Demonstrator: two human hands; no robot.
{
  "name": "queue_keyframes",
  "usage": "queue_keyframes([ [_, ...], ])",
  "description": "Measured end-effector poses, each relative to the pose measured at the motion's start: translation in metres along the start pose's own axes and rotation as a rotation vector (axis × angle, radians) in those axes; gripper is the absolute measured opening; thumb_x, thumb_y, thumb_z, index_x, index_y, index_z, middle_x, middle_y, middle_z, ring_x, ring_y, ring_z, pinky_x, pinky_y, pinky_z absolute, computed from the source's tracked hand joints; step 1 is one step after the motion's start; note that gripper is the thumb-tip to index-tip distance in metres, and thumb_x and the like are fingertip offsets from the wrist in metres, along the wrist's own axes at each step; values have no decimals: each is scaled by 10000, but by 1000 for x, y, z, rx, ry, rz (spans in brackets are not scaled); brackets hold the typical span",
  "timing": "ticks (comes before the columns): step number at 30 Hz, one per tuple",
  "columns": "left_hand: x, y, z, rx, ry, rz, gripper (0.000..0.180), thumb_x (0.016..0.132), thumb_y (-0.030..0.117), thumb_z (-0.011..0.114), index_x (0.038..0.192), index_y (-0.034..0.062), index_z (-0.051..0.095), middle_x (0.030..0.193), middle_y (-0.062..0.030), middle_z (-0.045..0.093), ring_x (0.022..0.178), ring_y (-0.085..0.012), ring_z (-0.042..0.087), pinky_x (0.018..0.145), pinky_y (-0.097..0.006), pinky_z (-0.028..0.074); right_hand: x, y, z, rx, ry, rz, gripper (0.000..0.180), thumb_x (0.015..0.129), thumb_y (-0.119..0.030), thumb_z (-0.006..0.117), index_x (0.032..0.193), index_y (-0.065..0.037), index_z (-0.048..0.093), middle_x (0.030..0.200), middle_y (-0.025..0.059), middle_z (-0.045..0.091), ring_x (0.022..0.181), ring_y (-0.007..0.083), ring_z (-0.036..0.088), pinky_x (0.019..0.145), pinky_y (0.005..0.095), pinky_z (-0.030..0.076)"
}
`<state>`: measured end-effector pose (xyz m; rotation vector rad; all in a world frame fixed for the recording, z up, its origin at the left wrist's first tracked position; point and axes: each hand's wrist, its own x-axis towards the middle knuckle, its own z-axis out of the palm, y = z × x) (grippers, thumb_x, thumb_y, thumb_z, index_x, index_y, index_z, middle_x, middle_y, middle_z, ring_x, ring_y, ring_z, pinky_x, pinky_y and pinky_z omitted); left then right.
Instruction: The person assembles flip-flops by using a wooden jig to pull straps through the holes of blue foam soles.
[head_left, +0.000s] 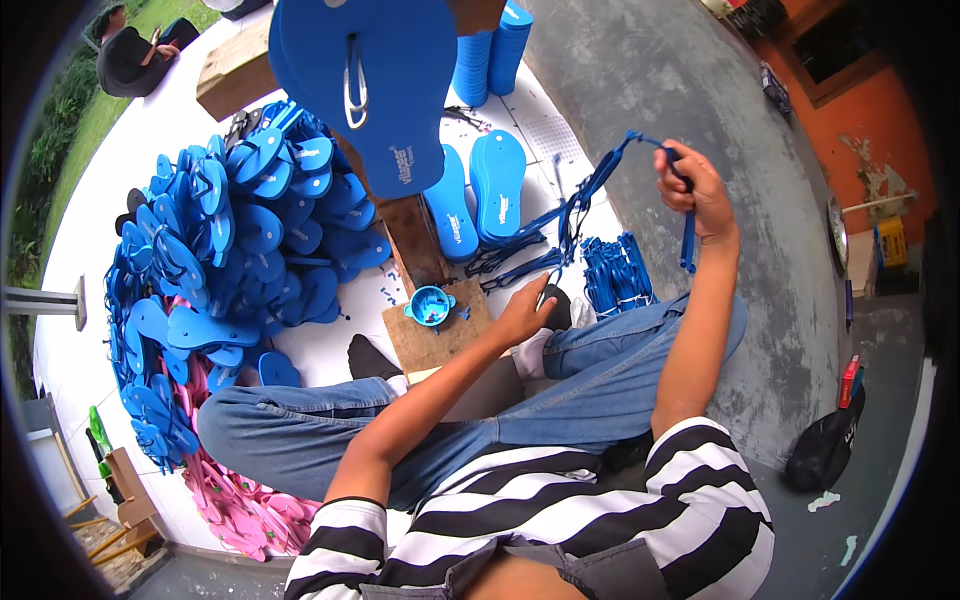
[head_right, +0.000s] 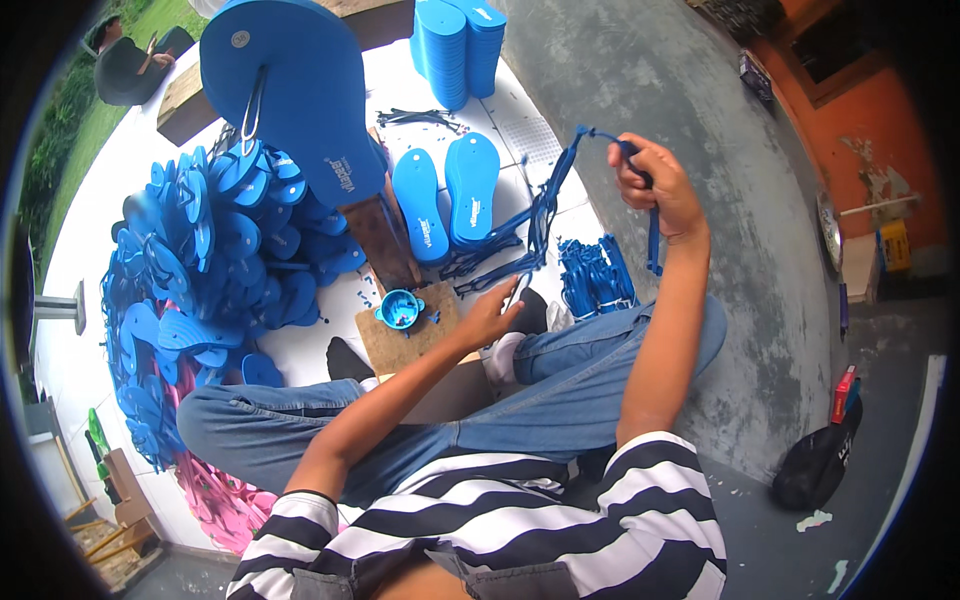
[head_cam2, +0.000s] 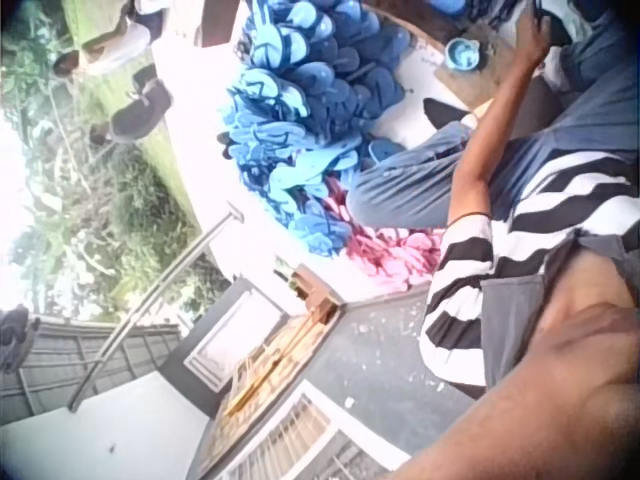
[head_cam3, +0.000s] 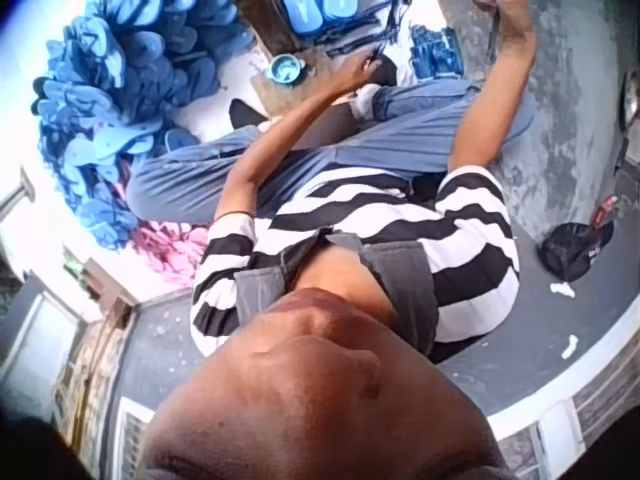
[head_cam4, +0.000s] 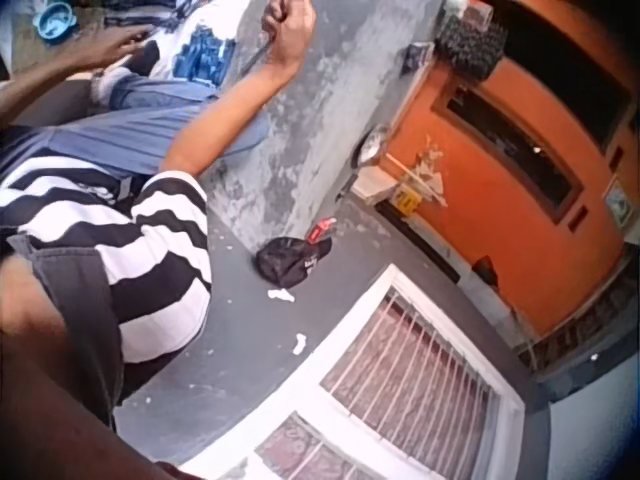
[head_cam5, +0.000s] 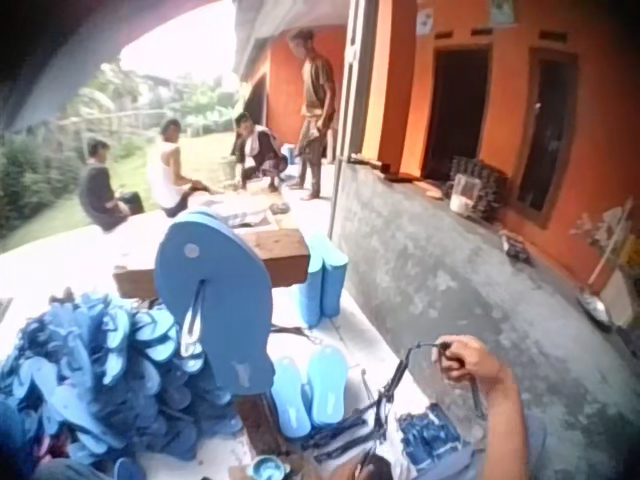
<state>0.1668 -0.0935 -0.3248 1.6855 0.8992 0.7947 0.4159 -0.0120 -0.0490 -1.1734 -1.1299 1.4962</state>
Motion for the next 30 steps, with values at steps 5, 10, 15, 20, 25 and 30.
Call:
queue_keyframes([
  [5,7,2,-5,16,-80,-44,356,920,162,610,1239,12,561,1184,-183,592,998,-322,633,841,-375,519,-5,-2,-8,-116,179,8,181,899,-157,431,868,-27,552,603,-57,357,449,11,247,411,199,174],
  [10,20,31,-25,-24,44,-77,273,909,112,625,1170,45,582,1099,-131,601,878,-222,620,720,-301,519,-19,-6,-20,129,-3,-201,168,876,-174,447,815,-40,528,595,-58,340,461,21,250,413,210,177],
  [15,43,61,-45,87,185,156,760,801,247,769,1406,18,369,1393,-229,405,1286,-390,397,1079,-456,328,-13,-2,-5,16,-70,-57,168,860,-174,462,821,-29,540,587,-59,351,468,25,259,411,212,189],
  [20,96,103,-46,84,275,332,965,747,387,824,1466,18,297,1404,-243,400,1266,-370,438,1063,-446,358,1,2,25,-19,-230,39,172,843,-182,473,790,-23,511,558,-60,329,450,24,238,406,217,182],
  [25,126,102,-29,-254,191,-9,193,1019,202,498,1024,21,568,557,-9,495,489,-85,477,474,-273,398,10,3,40,-204,-191,-28,207,874,-213,469,914,-31,558,628,-86,357,544,6,271,478,189,211],
  [30,127,118,-22,-236,222,20,210,1011,201,491,1085,15,553,585,-34,524,500,-114,505,486,-296,409,30,46,45,-470,103,-93,468,884,-376,719,1156,-15,598,793,-1,557,792,66,543,672,213,431],
])
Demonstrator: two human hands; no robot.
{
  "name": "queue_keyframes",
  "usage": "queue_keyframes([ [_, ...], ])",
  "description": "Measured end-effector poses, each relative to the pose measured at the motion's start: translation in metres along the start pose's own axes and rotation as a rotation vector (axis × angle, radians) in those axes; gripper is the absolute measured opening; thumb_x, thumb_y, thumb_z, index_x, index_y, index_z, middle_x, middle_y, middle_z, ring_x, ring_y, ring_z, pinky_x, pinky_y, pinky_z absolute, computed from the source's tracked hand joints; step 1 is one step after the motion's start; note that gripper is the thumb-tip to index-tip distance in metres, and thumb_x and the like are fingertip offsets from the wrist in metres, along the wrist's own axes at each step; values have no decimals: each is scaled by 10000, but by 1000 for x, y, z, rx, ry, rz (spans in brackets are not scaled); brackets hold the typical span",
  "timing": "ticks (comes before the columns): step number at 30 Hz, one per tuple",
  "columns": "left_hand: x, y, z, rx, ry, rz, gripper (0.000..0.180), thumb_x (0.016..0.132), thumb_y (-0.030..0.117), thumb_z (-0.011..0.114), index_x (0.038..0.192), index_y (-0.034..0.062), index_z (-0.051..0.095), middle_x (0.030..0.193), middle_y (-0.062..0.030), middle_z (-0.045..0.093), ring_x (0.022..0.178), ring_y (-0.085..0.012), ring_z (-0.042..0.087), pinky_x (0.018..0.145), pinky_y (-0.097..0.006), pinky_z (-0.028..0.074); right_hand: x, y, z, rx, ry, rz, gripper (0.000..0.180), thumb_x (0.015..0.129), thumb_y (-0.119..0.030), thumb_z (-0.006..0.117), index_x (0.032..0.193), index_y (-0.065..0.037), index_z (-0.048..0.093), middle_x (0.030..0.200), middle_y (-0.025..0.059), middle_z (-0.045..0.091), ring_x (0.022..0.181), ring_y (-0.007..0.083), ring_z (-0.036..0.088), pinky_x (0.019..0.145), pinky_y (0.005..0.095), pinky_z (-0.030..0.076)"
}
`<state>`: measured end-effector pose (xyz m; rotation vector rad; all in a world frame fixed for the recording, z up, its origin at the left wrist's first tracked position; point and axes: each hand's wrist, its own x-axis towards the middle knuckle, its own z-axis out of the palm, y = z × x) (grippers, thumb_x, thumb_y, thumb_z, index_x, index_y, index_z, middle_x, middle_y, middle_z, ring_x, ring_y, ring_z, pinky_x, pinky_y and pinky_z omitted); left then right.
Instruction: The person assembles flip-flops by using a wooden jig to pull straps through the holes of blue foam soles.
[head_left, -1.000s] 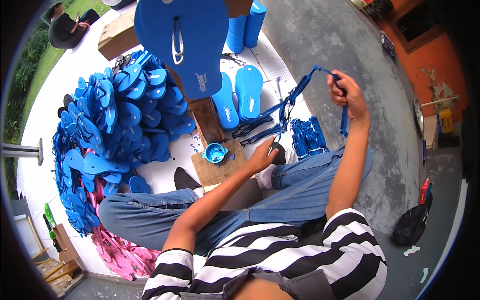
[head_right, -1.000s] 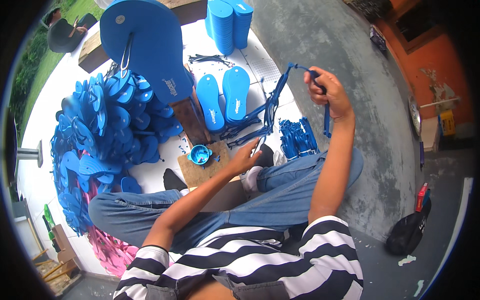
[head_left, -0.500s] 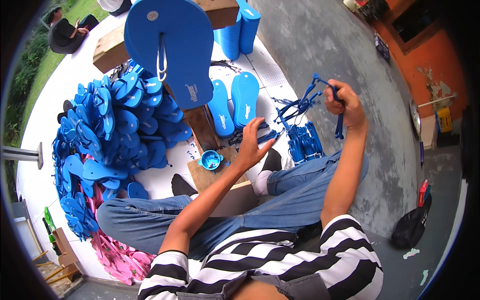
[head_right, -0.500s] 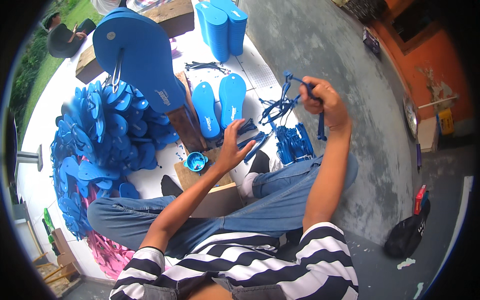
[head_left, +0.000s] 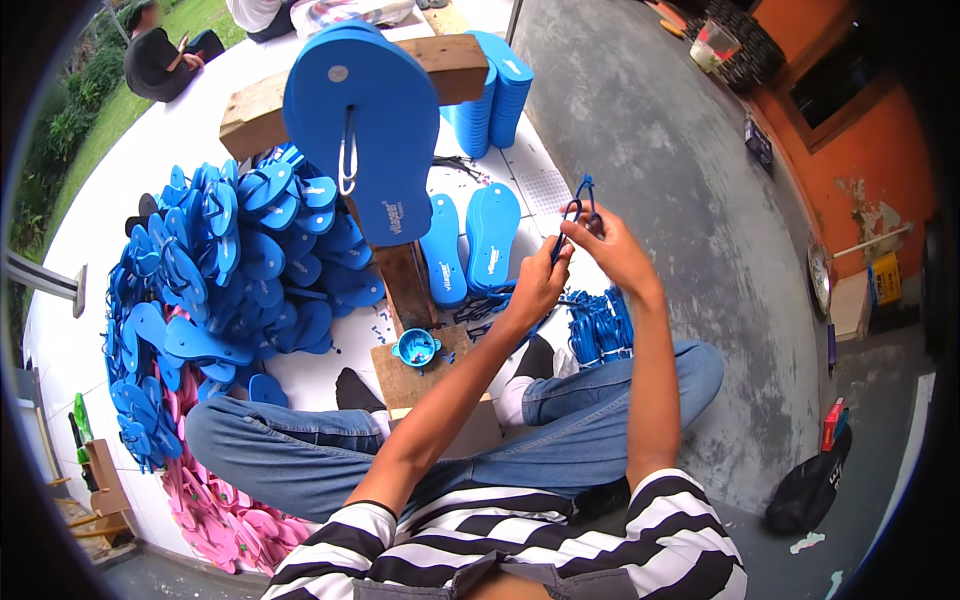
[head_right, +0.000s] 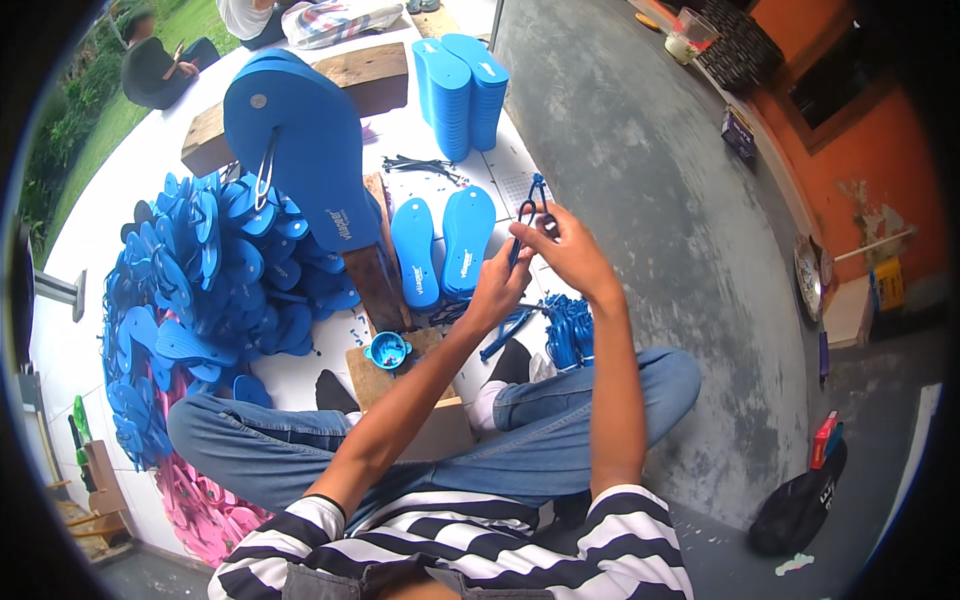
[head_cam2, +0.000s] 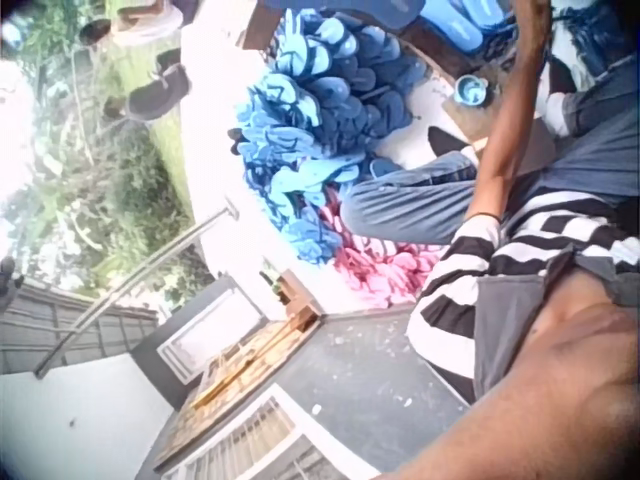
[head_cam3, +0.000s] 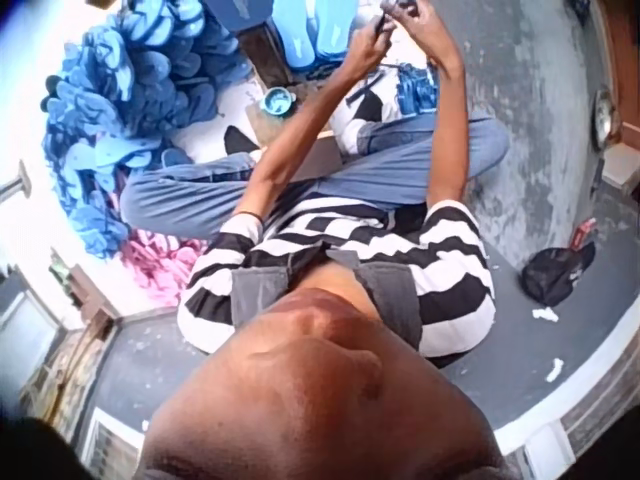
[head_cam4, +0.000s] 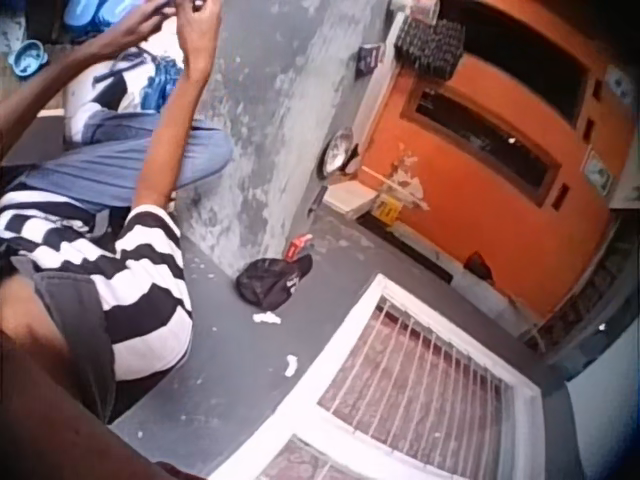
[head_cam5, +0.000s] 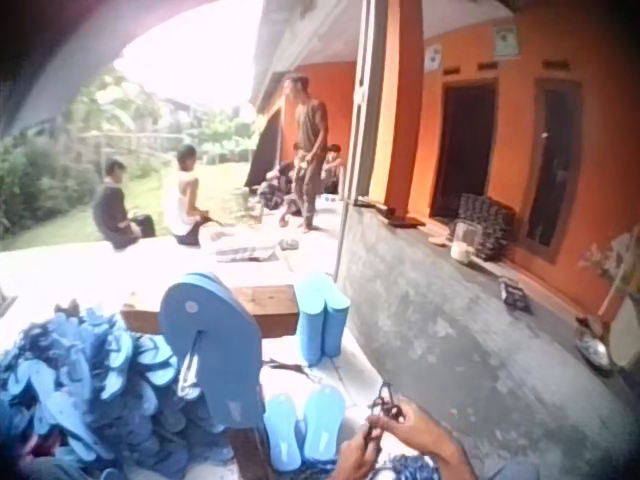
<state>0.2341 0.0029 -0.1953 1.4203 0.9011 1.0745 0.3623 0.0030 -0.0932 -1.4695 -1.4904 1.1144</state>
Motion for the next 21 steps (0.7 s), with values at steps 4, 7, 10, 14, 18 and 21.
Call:
queue_keyframes([
  [4,-7,-2,7,-10,46,38,239,958,154,558,1144,4,538,626,-51,564,526,-125,529,519,-305,435,7,8,24,308,74,-132,316,972,-360,604,876,-65,538,756,-9,516,687,73,484,649,220,416],
  [7,-15,-13,10,-27,49,97,265,924,160,594,1124,-1,529,643,-130,597,553,-210,607,535,-344,448,2,0,33,549,67,-135,394,983,-419,563,789,-88,473,683,-12,478,582,69,456,560,228,398],
  [10,-26,-21,18,-73,52,234,260,875,164,603,1048,-16,531,659,-189,598,581,-305,632,557,-394,454,-11,-4,43,460,84,-121,413,998,-424,535,758,-104,429,615,-40,398,524,46,371,475,221,297],
  [14,-49,-130,29,230,-8,291,278,872,174,597,1063,-12,521,719,-245,624,643,-419,620,600,-472,457,-40,-70,67,545,-71,-315,381,1003,-385,532,809,-91,388,613,-31,345,505,35,306,451,225,237],
  [18,-91,-127,45,67,-99,126,204,958,132,531,1127,22,504,687,-183,604,593,-334,605,564,-418,439,-60,-90,50,370,-70,-257,324,1014,-336,528,858,-63,450,672,8,467,552,68,436,492,221,344],
  [21,-73,-128,43,136,21,156,293,915,133,574,1178,34,490,785,-216,607,749,-377,627,684,-414,491,-37,-57,62,207,-85,-61,319,996,-332,569,914,-25,580,741,21,553,696,95,532,659,232,432],
])
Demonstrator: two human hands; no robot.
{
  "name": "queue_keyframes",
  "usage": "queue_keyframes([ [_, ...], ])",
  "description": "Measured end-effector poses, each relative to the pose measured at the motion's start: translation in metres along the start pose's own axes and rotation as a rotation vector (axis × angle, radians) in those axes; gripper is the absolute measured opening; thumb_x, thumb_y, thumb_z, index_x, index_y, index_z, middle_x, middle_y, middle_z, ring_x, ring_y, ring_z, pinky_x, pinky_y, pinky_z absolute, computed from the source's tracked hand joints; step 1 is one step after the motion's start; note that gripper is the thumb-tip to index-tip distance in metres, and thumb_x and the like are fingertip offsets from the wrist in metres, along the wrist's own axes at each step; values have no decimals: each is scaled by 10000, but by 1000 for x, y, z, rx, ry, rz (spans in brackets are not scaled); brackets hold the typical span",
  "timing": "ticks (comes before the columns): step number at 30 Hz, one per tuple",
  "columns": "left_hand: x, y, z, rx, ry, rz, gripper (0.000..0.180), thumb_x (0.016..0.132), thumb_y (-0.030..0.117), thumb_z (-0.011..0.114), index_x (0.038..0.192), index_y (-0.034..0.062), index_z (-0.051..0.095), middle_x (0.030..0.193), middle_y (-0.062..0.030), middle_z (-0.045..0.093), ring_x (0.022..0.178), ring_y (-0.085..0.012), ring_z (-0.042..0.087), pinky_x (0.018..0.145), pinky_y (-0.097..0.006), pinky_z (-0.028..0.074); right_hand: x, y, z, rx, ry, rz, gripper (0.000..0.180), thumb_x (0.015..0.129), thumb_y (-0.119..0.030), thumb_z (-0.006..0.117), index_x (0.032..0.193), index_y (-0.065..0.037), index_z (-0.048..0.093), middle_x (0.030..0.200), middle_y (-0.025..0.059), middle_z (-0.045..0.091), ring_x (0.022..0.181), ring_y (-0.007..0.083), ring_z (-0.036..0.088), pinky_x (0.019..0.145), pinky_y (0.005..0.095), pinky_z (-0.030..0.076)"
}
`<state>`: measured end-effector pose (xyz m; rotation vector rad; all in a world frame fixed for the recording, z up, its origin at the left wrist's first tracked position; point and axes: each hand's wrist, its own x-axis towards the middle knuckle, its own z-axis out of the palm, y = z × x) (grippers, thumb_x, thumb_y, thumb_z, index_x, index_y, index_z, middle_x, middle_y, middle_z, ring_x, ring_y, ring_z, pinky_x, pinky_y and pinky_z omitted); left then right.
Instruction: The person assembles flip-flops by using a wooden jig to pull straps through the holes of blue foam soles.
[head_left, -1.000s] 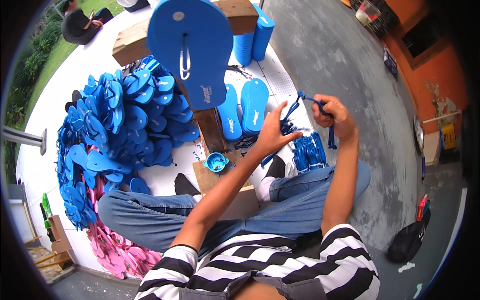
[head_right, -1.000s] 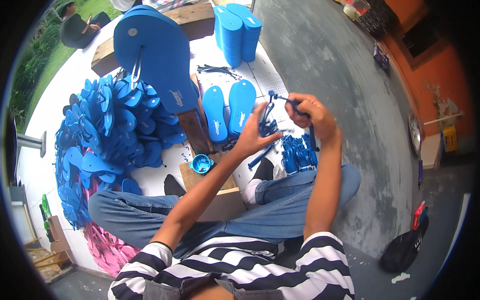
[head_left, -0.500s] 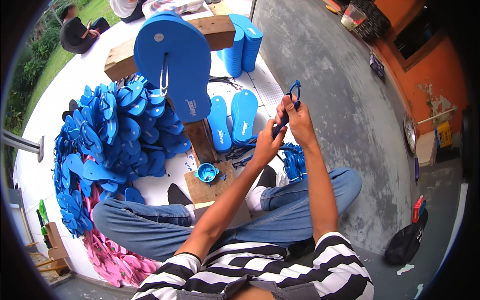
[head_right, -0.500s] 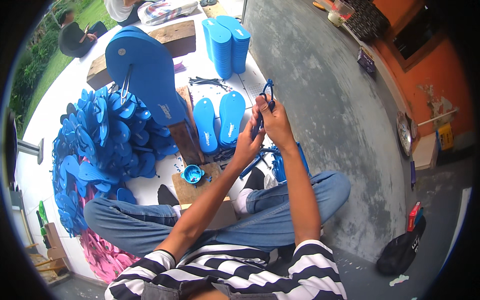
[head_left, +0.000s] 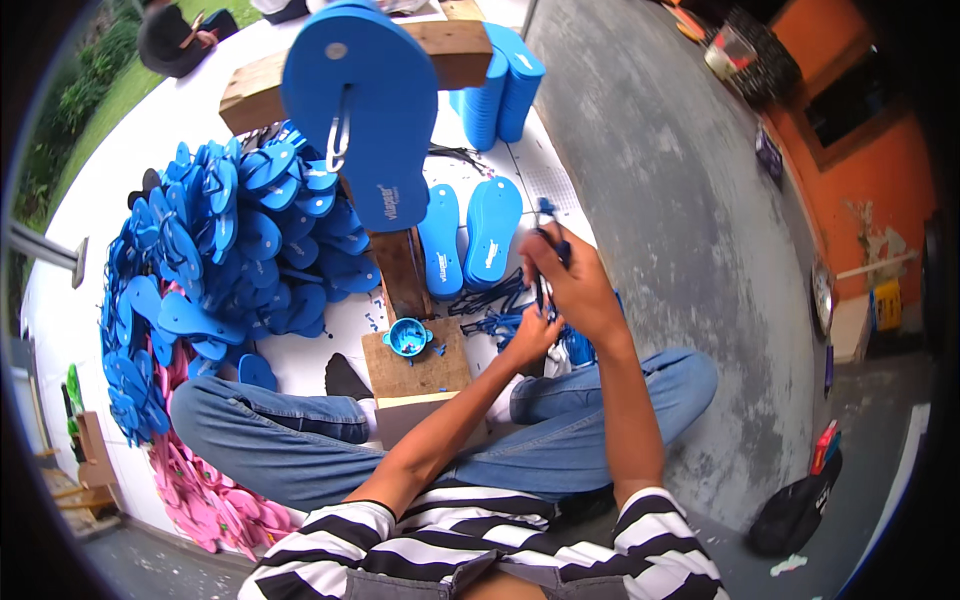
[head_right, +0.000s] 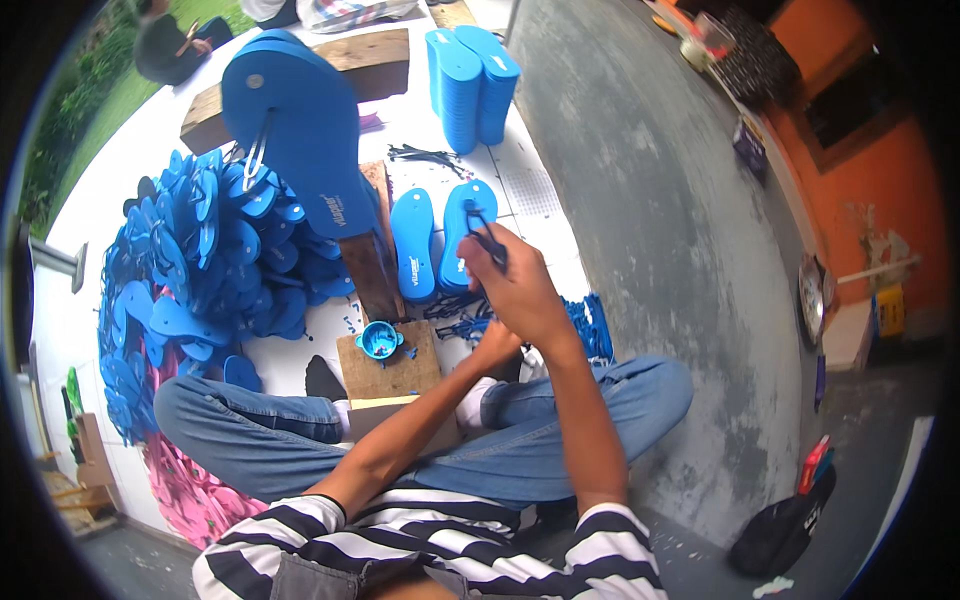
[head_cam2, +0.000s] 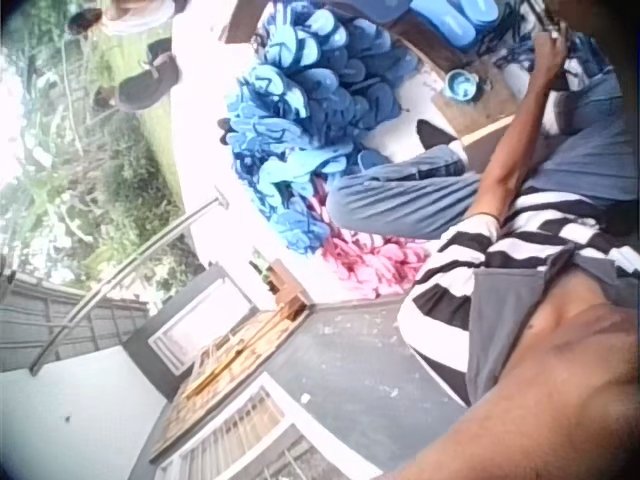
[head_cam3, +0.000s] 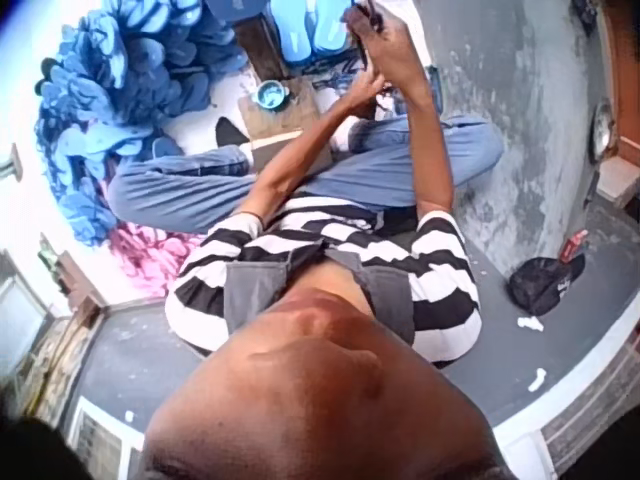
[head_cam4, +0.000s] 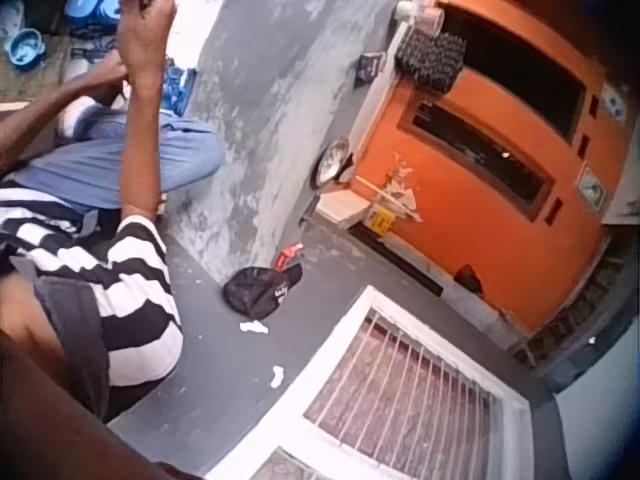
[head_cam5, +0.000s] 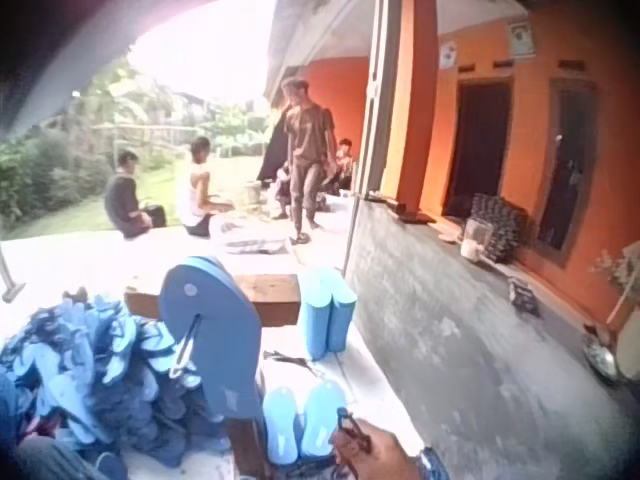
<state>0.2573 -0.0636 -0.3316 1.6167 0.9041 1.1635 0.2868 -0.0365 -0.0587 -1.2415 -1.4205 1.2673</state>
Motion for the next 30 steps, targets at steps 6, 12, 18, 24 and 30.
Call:
queue_keyframes([
  [6,31,77,-103,-465,51,-384,212,1011,94,446,1165,23,574,992,-44,651,859,-77,604,751,-216,488,2,34,-5,-59,108,65,461,977,-460,554,955,-3,616,814,19,595,752,86,513,709,248,433],
  [12,35,130,-180,-935,-30,-428,424,1015,286,494,1301,-27,506,1203,-181,603,1050,-241,639,858,-337,547,7,35,-6,160,19,210,324,991,-331,521,906,-23,576,758,31,574,635,79,556,539,242,455],
  [18,33,161,-180,-813,-208,-371,475,992,331,546,1329,3,480,1197,-172,597,1021,-276,652,845,-351,562,6,27,-2,-257,2,68,276,968,-261,552,1050,1,583,750,91,633,686,155,622,634,331,501],
  [24,34,175,-165,-356,-110,-328,305,1007,287,542,1145,15,531,925,-68,650,786,-132,627,685,-274,511,4,36,8,-184,-45,16,303,977,-260,560,1121,6,565,732,90,634,672,146,620,637,320,508],
  [30,31,184,-209,-754,-27,-622,220,1022,280,514,968,70,552,611,76,348,499,-26,311,433,-209,239,5,3,-19,56,-201,240,219,967,-216,612,1061,-22,578,695,-17,509,621,76,503,583,235,437],
])
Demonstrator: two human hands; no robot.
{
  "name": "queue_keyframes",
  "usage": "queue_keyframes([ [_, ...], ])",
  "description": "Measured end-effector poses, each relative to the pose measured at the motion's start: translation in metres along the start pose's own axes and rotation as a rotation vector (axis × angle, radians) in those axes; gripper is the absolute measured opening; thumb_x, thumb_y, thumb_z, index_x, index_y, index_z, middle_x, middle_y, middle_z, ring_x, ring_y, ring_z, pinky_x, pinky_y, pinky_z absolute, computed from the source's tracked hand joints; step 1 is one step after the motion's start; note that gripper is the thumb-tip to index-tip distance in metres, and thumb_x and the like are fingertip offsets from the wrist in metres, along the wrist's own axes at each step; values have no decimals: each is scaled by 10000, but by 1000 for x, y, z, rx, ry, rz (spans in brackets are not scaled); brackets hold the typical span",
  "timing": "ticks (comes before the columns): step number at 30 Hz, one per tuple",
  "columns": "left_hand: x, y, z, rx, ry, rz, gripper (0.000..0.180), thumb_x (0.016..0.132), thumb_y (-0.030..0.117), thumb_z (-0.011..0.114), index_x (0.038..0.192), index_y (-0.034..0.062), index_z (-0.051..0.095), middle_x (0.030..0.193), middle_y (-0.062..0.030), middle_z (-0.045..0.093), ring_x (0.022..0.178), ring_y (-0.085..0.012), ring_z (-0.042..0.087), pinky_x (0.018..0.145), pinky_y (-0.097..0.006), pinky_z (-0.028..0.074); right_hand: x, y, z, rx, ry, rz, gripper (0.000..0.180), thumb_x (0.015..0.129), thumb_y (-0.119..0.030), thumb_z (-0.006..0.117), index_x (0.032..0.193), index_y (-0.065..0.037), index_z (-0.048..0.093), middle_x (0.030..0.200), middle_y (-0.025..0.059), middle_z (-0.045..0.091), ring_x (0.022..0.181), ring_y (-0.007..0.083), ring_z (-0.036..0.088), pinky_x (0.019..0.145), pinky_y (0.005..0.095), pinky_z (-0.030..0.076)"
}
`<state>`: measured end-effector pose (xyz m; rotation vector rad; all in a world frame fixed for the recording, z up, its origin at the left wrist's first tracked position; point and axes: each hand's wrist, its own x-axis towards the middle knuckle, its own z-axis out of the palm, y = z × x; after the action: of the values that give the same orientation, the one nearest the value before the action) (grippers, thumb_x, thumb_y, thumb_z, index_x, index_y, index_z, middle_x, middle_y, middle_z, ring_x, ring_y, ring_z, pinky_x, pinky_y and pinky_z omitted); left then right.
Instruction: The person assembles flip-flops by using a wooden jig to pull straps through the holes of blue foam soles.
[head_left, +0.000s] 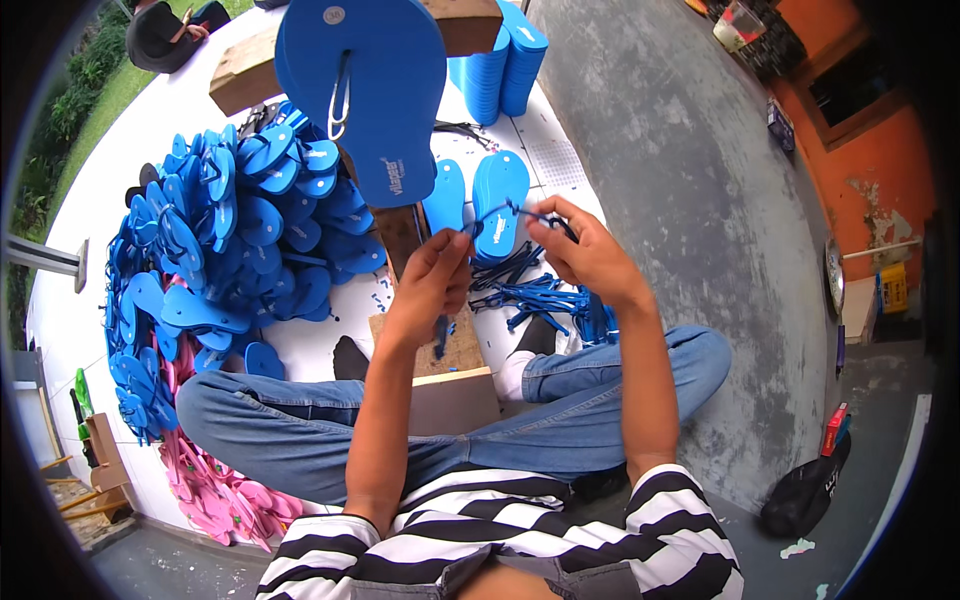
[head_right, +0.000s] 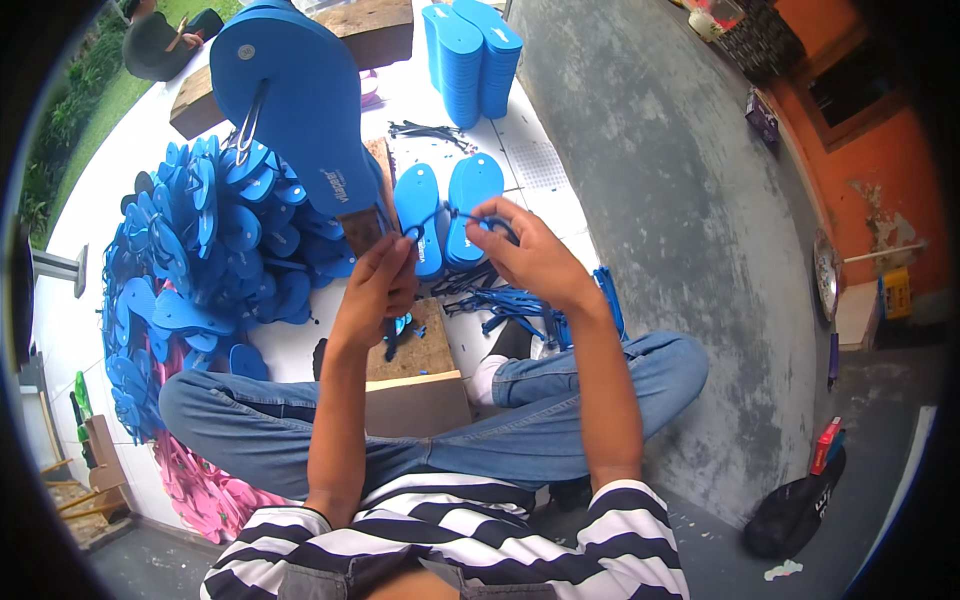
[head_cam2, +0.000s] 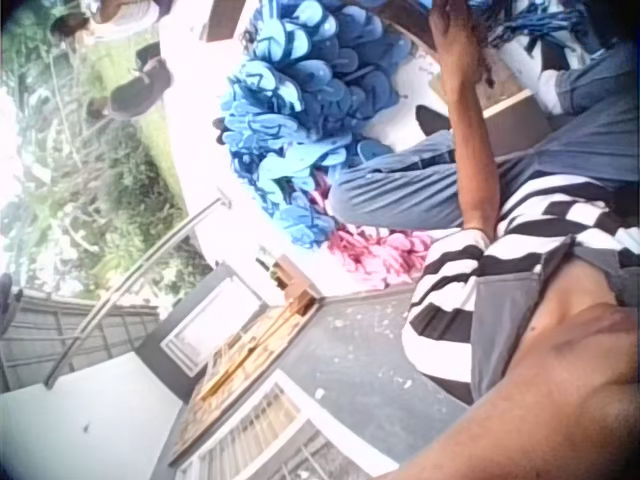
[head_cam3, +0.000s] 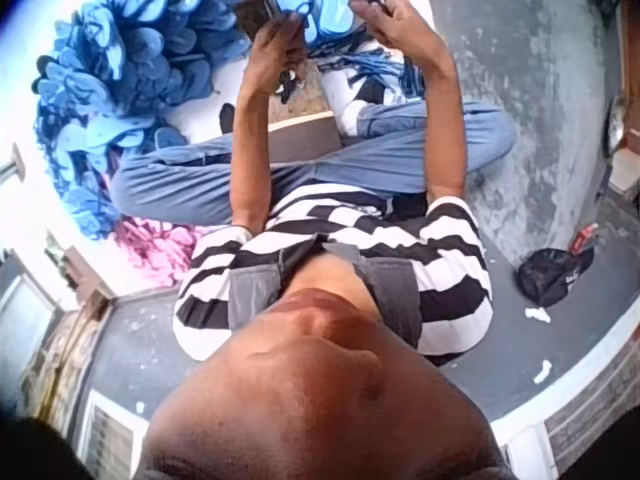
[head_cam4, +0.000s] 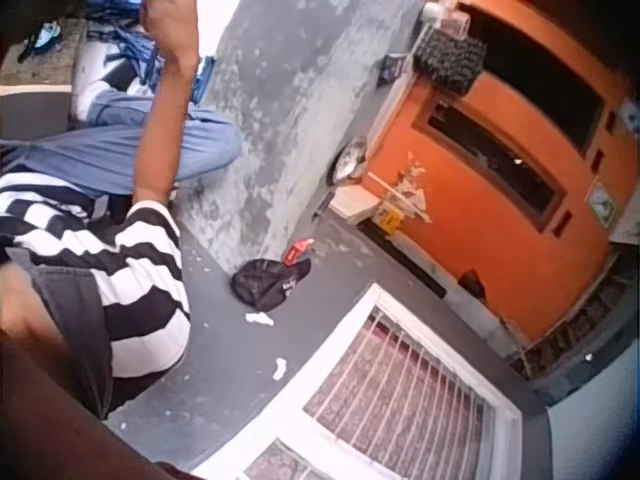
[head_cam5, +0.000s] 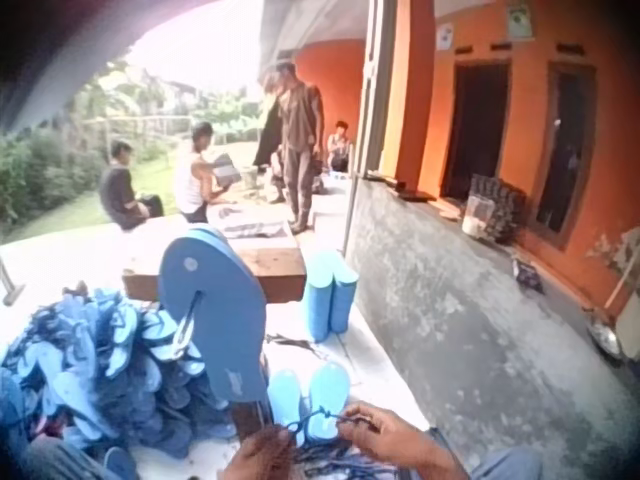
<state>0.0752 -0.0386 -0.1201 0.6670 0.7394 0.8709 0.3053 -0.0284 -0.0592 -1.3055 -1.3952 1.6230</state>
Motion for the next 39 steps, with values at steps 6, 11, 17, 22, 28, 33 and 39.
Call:
queue_keyframes([
  [6,-70,7,-47,433,-49,-188,257,1031,282,487,953,59,587,600,78,365,484,-25,317,433,-218,245,-32,-8,-60,-265,185,-11,237,966,-293,606,885,-71,628,676,-39,528,579,31,457,501,198,363],
  [11,-64,-42,-65,774,-8,-97,263,1030,261,492,970,36,615,676,28,515,583,-73,494,546,-249,427,3,26,-28,75,158,-265,300,1023,-361,474,873,-110,542,689,-27,510,574,38,485,482,184,407],
  [17,-70,-116,-89,1346,-269,-212,269,958,250,572,1067,16,649,879,-153,695,850,-358,665,751,-418,507,42,50,72,758,-346,-78,319,1027,-318,382,834,-93,501,1104,165,621,1151,299,576,978,461,459],
  [22,-69,-84,-91,1418,36,-34,276,976,227,535,1124,21,645,954,-153,698,927,-343,658,792,-396,510,43,51,82,960,-364,-35,318,1031,-285,383,1061,-33,574,1238,183,592,1280,293,500,1056,485,413],
  [28,-68,-3,-18,678,259,325,238,971,173,597,1109,-15,642,962,-91,704,936,-153,659,744,-301,542,36,30,106,855,-167,5,450,1020,-286,501,1351,18,479,1405,108,476,1340,208,409,1108,383,353],
  [33,-62,15,-15,680,265,275,229,890,85,686,1077,-28,620,961,-102,713,861,-184,693,663,-290,571,34,24,111,578,-156,-34,496,1025,-247,501,1437,6,390,1477,85,419,1326,179,428,1099,328,363],
  [39,-52,23,-27,792,232,420,266,909,65,671,1139,-10,561,942,-79,682,847,-128,675,661,-253,593,39,53,129,449,-159,-144,539,1030,-290,491,1463,4,362,1442,79,487,1228,161,505,1054,293,387],
])
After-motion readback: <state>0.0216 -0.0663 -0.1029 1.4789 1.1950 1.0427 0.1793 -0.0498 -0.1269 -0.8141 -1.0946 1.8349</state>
